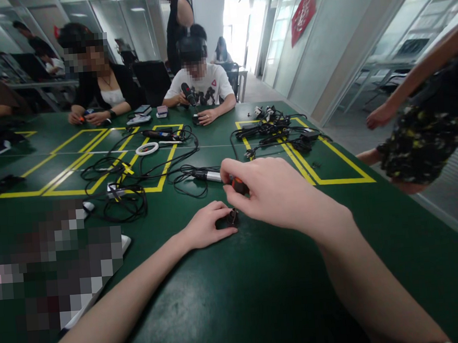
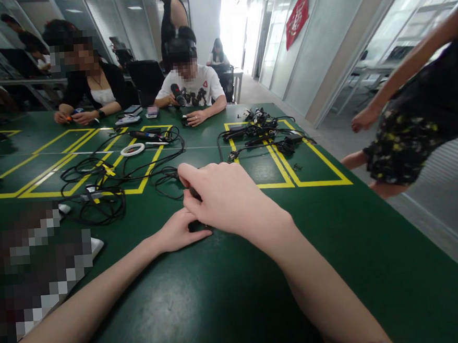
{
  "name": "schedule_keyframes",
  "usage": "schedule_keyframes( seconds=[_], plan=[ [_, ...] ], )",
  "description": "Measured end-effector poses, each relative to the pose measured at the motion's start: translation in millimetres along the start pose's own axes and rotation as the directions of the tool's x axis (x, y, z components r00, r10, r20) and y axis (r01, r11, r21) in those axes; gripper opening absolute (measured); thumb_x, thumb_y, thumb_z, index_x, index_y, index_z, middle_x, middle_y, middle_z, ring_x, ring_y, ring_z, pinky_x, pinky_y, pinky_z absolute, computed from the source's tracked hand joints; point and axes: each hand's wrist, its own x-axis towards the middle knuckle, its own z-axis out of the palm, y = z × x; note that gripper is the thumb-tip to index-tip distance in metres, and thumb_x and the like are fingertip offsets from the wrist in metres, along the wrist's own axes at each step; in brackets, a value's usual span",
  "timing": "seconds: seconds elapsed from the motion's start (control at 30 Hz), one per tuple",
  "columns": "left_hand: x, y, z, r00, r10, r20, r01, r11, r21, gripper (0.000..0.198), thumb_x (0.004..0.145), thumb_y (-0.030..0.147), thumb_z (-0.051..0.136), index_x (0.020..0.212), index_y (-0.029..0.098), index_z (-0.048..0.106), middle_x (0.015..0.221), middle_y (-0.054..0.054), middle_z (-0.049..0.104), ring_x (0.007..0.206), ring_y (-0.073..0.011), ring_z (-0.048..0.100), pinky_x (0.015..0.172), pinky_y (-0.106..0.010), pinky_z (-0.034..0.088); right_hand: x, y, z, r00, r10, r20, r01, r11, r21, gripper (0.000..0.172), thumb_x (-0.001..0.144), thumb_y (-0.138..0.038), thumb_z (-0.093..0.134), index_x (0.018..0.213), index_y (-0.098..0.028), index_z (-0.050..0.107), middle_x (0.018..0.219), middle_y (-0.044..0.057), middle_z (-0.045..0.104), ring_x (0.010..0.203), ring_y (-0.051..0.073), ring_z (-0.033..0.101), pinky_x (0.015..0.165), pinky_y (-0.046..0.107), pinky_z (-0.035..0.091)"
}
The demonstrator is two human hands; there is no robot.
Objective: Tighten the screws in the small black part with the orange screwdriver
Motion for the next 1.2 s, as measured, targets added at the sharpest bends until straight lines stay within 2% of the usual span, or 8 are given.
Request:
schedule_keyframes(
  seconds=[0.13, 0.27, 0.4, 0.53, 0.7, 0.9, 1.07, 1.2],
  plan=[
    [-0.2, 1.0, -0.6, 1.000, 0.001, 0.002, -0.001, 1.000, -0.013, 0.030, 0.091, 0.041, 0.080, 0.111, 0.019, 0.077, 0.121, -0.010, 0.073, 0.113, -0.0289, 0.069, 0.103, -0.042, 0.057, -0.2, 2.6, -1.4, 1.000, 0.010, -0.004, -0.010, 1.000, -0.015, 0.012, 0.091, -0.034, 0.064, 0.089, -0.023, 0.068, 0.078, 0.003, 0.071, 0.072, 0.021, 0.063, 0.062, 0.030, 0.025],
    [0.7, 2.4, -2.3, 1.000, 0.016, 0.013, -0.016, 1.000, -0.026, 0.030, 0.093, 0.039, 0.078, 0.116, 0.021, 0.076, 0.123, -0.010, 0.072, 0.116, -0.0289, 0.068, 0.105, -0.042, 0.056, 2.0, 3.3, 0.4, 0.998, 0.051, -0.029, -0.052, 0.998, -0.041, 0.040, 0.105, -0.050, 0.049, 0.086, -0.022, 0.070, 0.073, 0.005, 0.069, 0.069, 0.022, 0.061, 0.062, 0.031, 0.023],
    [1.2, 1.4, -2.7, 1.000, 0.021, 0.016, -0.021, 0.999, -0.027, 0.029, 0.093, 0.039, 0.078, 0.115, 0.020, 0.077, 0.124, -0.011, 0.072, 0.117, -0.0293, 0.068, 0.106, -0.042, 0.055, 1.3, 5.3, 1.9, 0.999, 0.024, -0.031, -0.024, 1.000, 0.018, 0.018, 0.101, -0.030, 0.055, 0.108, -0.024, 0.070, 0.080, 0.003, 0.072, 0.073, 0.021, 0.063, 0.063, 0.030, 0.026],
    [1.1, 0.4, -2.0, 1.000, 0.006, 0.021, -0.005, 1.000, -0.004, 0.028, 0.093, 0.042, 0.079, 0.109, 0.019, 0.077, 0.119, -0.010, 0.073, 0.112, -0.0291, 0.068, 0.101, -0.041, 0.056, -0.8, 6.2, 0.1, 0.999, 0.019, -0.031, -0.018, 0.999, 0.028, 0.011, 0.090, -0.029, 0.064, 0.097, -0.023, 0.069, 0.082, 0.003, 0.072, 0.076, 0.021, 0.063, 0.064, 0.030, 0.028],
    [1.3, 2.4, -2.3, 0.999, 0.023, 0.028, -0.023, 1.000, 0.000, 0.025, 0.094, 0.040, 0.078, 0.108, 0.020, 0.075, 0.118, -0.010, 0.071, 0.110, -0.0269, 0.067, 0.099, -0.039, 0.056, 2.4, 5.4, -1.1, 0.994, 0.108, 0.001, -0.108, 0.993, -0.057, 0.038, 0.106, -0.049, 0.047, 0.090, -0.023, 0.070, 0.077, 0.006, 0.070, 0.074, 0.024, 0.062, 0.063, 0.032, 0.024],
    [1.9, 1.1, -0.3, 1.000, 0.016, -0.001, -0.016, 1.000, -0.016, 0.023, 0.096, 0.038, 0.076, 0.107, 0.019, 0.073, 0.118, -0.010, 0.069, 0.111, -0.0269, 0.065, 0.102, -0.042, 0.055, 1.0, 9.4, 2.3, 0.999, 0.020, -0.034, -0.018, 0.999, 0.041, 0.014, 0.090, -0.022, 0.062, 0.103, -0.023, 0.068, 0.084, 0.002, 0.073, 0.075, 0.020, 0.063, 0.065, 0.029, 0.029],
    [3.2, 1.8, -0.3, 1.000, -0.015, -0.009, 0.014, 0.999, -0.034, 0.024, 0.093, 0.038, 0.078, 0.107, 0.019, 0.073, 0.116, -0.010, 0.069, 0.108, -0.0270, 0.066, 0.099, -0.041, 0.056, 1.5, 7.9, 3.0, 0.995, 0.074, -0.062, -0.075, 0.997, -0.018, 0.029, 0.101, -0.047, 0.056, 0.095, -0.022, 0.068, 0.079, 0.005, 0.073, 0.073, 0.023, 0.064, 0.063, 0.031, 0.027],
    [3.5, 3.2, -0.6, 1.000, -0.008, 0.004, 0.008, 1.000, -0.027, 0.022, 0.093, 0.039, 0.078, 0.099, 0.018, 0.073, 0.109, -0.009, 0.068, 0.103, -0.0256, 0.066, 0.093, -0.038, 0.056, 3.7, 10.7, 5.8, 0.993, 0.101, -0.057, -0.105, 0.992, -0.063, 0.023, 0.103, -0.037, 0.052, 0.096, -0.024, 0.069, 0.081, 0.005, 0.074, 0.073, 0.023, 0.064, 0.063, 0.031, 0.025]
  ],
)
